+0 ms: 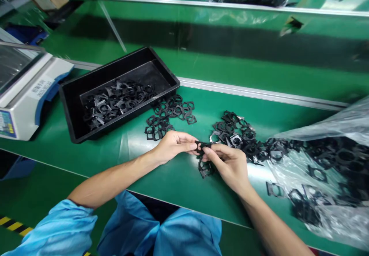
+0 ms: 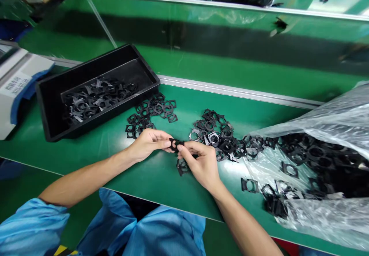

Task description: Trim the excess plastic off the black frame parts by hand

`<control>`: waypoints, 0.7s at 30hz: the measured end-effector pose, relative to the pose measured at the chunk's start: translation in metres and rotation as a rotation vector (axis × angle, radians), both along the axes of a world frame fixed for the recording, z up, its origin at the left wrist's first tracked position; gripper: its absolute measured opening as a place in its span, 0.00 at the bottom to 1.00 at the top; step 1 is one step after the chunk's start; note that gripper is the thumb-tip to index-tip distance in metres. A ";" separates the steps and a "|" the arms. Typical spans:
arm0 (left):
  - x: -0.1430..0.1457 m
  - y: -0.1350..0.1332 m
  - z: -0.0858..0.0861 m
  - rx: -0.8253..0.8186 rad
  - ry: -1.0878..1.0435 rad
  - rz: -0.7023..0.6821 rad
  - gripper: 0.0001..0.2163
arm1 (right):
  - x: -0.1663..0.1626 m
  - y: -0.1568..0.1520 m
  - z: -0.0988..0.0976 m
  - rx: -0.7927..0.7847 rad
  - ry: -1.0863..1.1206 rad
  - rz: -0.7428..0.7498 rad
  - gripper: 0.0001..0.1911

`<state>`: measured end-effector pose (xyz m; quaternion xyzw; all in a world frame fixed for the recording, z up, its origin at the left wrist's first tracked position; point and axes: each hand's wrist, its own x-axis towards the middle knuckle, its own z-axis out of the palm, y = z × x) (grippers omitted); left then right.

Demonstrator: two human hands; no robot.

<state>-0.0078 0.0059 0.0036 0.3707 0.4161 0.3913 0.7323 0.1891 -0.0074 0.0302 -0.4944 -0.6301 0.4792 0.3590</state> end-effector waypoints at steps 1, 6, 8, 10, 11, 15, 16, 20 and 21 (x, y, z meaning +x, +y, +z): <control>0.001 -0.001 -0.001 -0.023 -0.016 0.003 0.24 | 0.000 0.000 0.000 0.003 0.004 -0.010 0.19; 0.002 -0.002 0.000 -0.033 0.002 0.029 0.23 | -0.001 0.001 -0.001 -0.014 0.042 -0.049 0.19; 0.000 -0.001 0.003 0.012 0.050 0.010 0.21 | -0.001 0.001 -0.001 -0.029 0.064 -0.047 0.19; -0.002 0.000 0.006 0.048 0.093 -0.023 0.19 | -0.001 0.002 0.000 -0.045 0.070 -0.046 0.18; -0.004 0.000 0.007 0.057 0.104 -0.039 0.19 | -0.001 0.002 0.001 -0.052 0.069 -0.049 0.18; -0.006 0.002 0.008 0.026 0.049 -0.074 0.20 | -0.001 0.003 0.006 -0.120 0.110 -0.052 0.19; -0.006 0.003 0.008 0.009 0.021 -0.077 0.21 | -0.002 0.003 0.008 -0.144 0.127 -0.044 0.20; -0.004 0.005 0.011 0.003 -0.028 -0.083 0.22 | -0.002 0.003 0.009 -0.205 0.175 -0.016 0.21; -0.004 0.005 0.013 0.027 -0.016 -0.077 0.22 | -0.002 0.003 0.008 -0.204 0.178 -0.018 0.20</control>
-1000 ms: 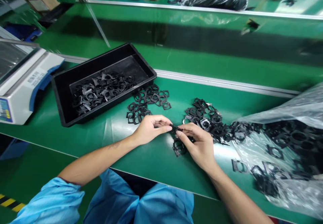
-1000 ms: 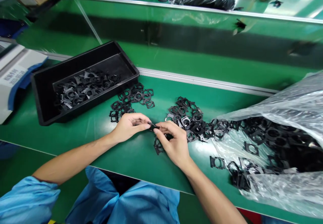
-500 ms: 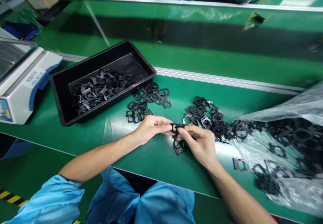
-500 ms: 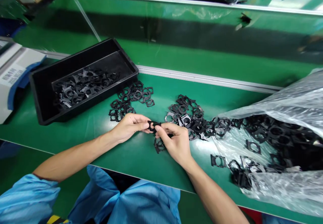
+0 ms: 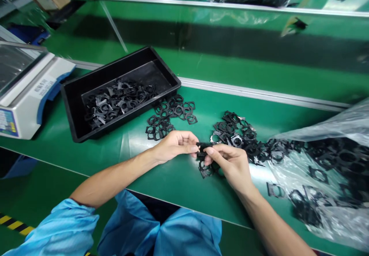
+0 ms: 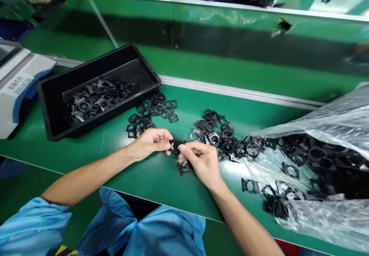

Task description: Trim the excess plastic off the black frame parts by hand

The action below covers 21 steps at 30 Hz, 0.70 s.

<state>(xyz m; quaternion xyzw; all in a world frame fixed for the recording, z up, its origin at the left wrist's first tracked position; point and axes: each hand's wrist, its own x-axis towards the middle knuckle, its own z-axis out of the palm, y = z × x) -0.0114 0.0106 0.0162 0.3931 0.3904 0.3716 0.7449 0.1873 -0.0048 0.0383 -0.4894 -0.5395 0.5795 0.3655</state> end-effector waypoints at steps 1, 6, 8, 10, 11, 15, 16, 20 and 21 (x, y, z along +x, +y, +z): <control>0.001 -0.001 0.001 0.036 0.020 0.014 0.22 | 0.000 -0.001 -0.001 0.014 -0.007 -0.004 0.20; 0.007 -0.010 -0.001 0.218 0.201 0.129 0.17 | 0.003 -0.006 -0.004 0.298 -0.211 -0.032 0.21; 0.008 -0.012 -0.007 0.244 0.249 0.144 0.16 | 0.004 -0.007 -0.004 0.392 -0.279 -0.030 0.21; 0.010 -0.013 -0.013 0.256 0.267 0.135 0.14 | 0.004 -0.008 -0.005 0.438 -0.319 -0.032 0.21; 0.010 -0.014 -0.015 0.262 0.271 0.127 0.14 | 0.004 -0.009 -0.005 0.447 -0.331 -0.031 0.21; 0.010 -0.016 -0.016 0.326 0.333 0.089 0.09 | 0.004 -0.010 -0.006 0.443 -0.343 -0.012 0.20; 0.009 -0.017 -0.015 0.360 0.369 0.086 0.07 | 0.004 -0.009 -0.006 0.441 -0.349 -0.003 0.20; 0.007 -0.018 -0.009 0.550 0.468 0.068 0.07 | 0.005 -0.008 -0.005 0.461 -0.398 0.023 0.20; 0.006 -0.018 -0.008 0.587 0.469 0.055 0.08 | 0.006 -0.008 -0.004 0.467 -0.403 0.030 0.19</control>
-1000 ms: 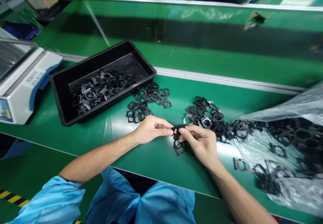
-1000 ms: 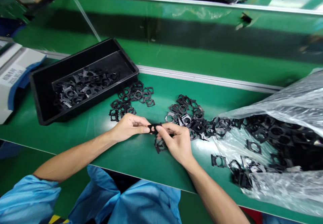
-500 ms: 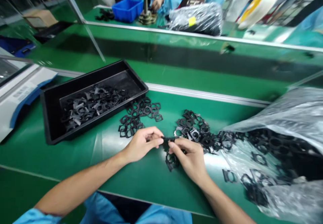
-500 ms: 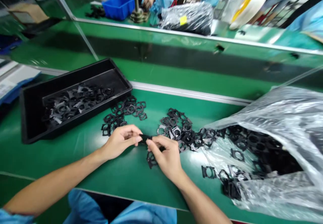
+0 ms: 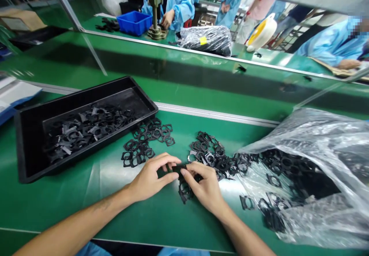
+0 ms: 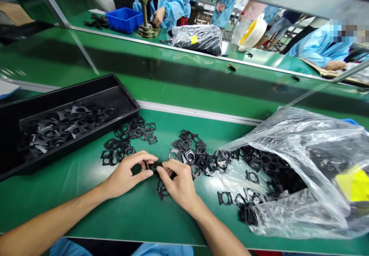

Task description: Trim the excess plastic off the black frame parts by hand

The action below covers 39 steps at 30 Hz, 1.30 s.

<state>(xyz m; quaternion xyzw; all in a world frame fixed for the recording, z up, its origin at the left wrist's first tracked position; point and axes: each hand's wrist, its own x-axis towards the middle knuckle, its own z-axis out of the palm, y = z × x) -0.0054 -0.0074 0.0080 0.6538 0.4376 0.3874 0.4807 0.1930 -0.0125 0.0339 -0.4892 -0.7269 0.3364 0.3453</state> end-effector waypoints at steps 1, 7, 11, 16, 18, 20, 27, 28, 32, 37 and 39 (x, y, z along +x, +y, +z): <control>0.000 0.000 0.000 0.019 0.004 -0.017 0.08 | 0.000 0.000 0.000 0.002 -0.001 0.008 0.18; 0.001 0.001 -0.006 -0.092 -0.050 0.015 0.06 | -0.001 0.000 -0.001 -0.035 0.080 0.035 0.12; 0.003 -0.002 -0.006 -0.200 -0.098 0.015 0.06 | -0.001 0.000 -0.005 -0.045 0.105 0.065 0.08; -0.001 -0.002 0.002 -0.070 -0.007 -0.034 0.09 | -0.001 -0.003 -0.004 -0.031 0.036 0.088 0.10; -0.002 -0.002 0.002 -0.097 -0.036 -0.029 0.07 | -0.001 -0.004 -0.003 -0.033 0.049 0.096 0.10; -0.003 -0.002 0.000 -0.193 -0.088 -0.019 0.07 | -0.001 -0.004 -0.002 -0.045 0.089 0.102 0.09; -0.002 -0.002 -0.001 -0.370 -0.219 -0.021 0.09 | -0.002 -0.003 -0.007 -0.018 0.153 0.077 0.10; -0.001 -0.001 0.000 -0.356 -0.196 -0.019 0.08 | -0.002 -0.004 -0.008 -0.004 0.150 0.071 0.10; -0.001 -0.001 0.000 -0.349 -0.171 -0.027 0.08 | -0.002 -0.004 -0.007 0.019 0.162 0.059 0.10; -0.003 0.000 -0.002 -0.360 -0.266 0.051 0.10 | -0.002 -0.004 -0.006 -0.052 0.199 0.105 0.13; -0.003 0.000 -0.001 -0.346 -0.277 0.074 0.10 | -0.003 -0.004 -0.006 -0.065 0.200 0.115 0.12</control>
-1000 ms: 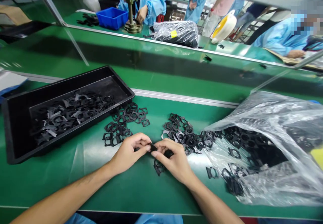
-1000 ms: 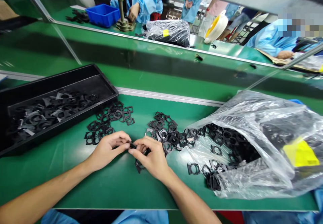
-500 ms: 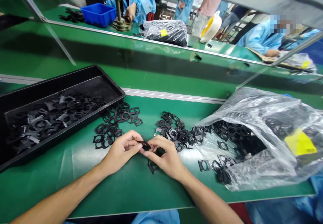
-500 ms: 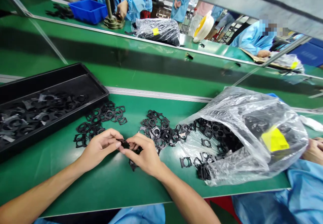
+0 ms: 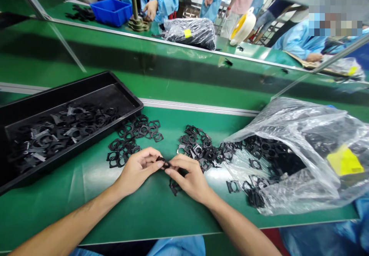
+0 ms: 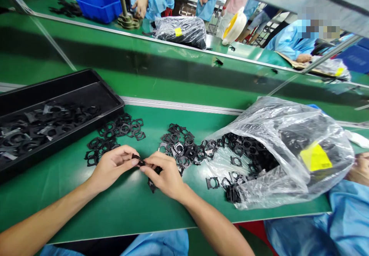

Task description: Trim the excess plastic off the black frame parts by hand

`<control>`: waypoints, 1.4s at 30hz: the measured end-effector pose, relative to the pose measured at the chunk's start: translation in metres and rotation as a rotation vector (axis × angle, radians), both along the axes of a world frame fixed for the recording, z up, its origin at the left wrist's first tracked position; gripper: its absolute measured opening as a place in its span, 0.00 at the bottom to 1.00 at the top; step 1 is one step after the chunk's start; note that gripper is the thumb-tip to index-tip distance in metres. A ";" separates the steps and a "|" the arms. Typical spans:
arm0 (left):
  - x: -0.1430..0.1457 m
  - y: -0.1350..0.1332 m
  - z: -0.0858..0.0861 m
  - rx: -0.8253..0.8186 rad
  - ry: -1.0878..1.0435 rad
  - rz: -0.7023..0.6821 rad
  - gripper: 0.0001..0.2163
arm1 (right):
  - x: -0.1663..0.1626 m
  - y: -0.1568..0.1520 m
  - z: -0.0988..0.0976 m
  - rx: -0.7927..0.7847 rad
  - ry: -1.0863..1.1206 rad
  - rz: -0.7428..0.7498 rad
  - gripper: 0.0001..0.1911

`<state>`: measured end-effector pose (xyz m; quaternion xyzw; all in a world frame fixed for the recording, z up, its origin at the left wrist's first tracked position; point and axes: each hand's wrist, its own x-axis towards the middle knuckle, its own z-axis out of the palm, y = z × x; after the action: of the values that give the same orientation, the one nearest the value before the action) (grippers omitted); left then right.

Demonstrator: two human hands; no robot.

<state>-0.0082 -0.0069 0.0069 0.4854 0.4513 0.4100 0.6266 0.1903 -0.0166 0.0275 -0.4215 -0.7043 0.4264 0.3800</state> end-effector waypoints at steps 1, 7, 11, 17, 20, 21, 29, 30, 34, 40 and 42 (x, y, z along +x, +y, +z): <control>0.000 0.000 0.000 0.007 0.011 0.008 0.10 | 0.000 0.000 0.000 -0.003 0.000 -0.005 0.11; 0.001 0.000 0.003 0.010 0.077 -0.006 0.08 | -0.001 0.000 0.001 -0.027 0.008 -0.032 0.09; 0.001 0.000 0.003 0.030 0.064 -0.018 0.08 | 0.000 0.002 0.003 -0.038 0.013 -0.047 0.11; 0.001 -0.001 0.001 0.020 0.069 0.019 0.08 | 0.001 0.002 0.004 -0.127 -0.010 0.034 0.15; 0.000 -0.001 0.001 0.017 0.077 0.021 0.08 | 0.000 0.002 0.003 -0.164 -0.004 0.031 0.17; 0.000 -0.001 0.001 0.018 0.085 0.020 0.09 | 0.000 0.002 0.003 -0.166 0.000 0.027 0.17; -0.001 -0.001 0.000 0.029 0.125 0.029 0.10 | -0.002 0.000 0.004 -0.131 -0.021 -0.033 0.18; -0.001 -0.001 -0.001 0.027 0.133 0.032 0.11 | -0.002 0.000 0.004 -0.125 -0.024 -0.036 0.17; -0.001 0.001 0.001 -0.011 0.126 0.021 0.13 | -0.002 0.003 0.002 -0.095 -0.026 -0.055 0.17; 0.002 0.007 0.006 -0.084 0.004 0.032 0.19 | -0.002 0.010 -0.002 -0.136 -0.011 -0.068 0.21; 0.002 0.009 0.007 -0.098 -0.024 0.028 0.20 | -0.002 0.011 -0.002 -0.177 0.006 -0.060 0.22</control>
<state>-0.0059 0.0018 0.0135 0.4430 0.4697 0.4020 0.6493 0.1884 -0.0056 0.0254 -0.4733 -0.6496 0.4767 0.3560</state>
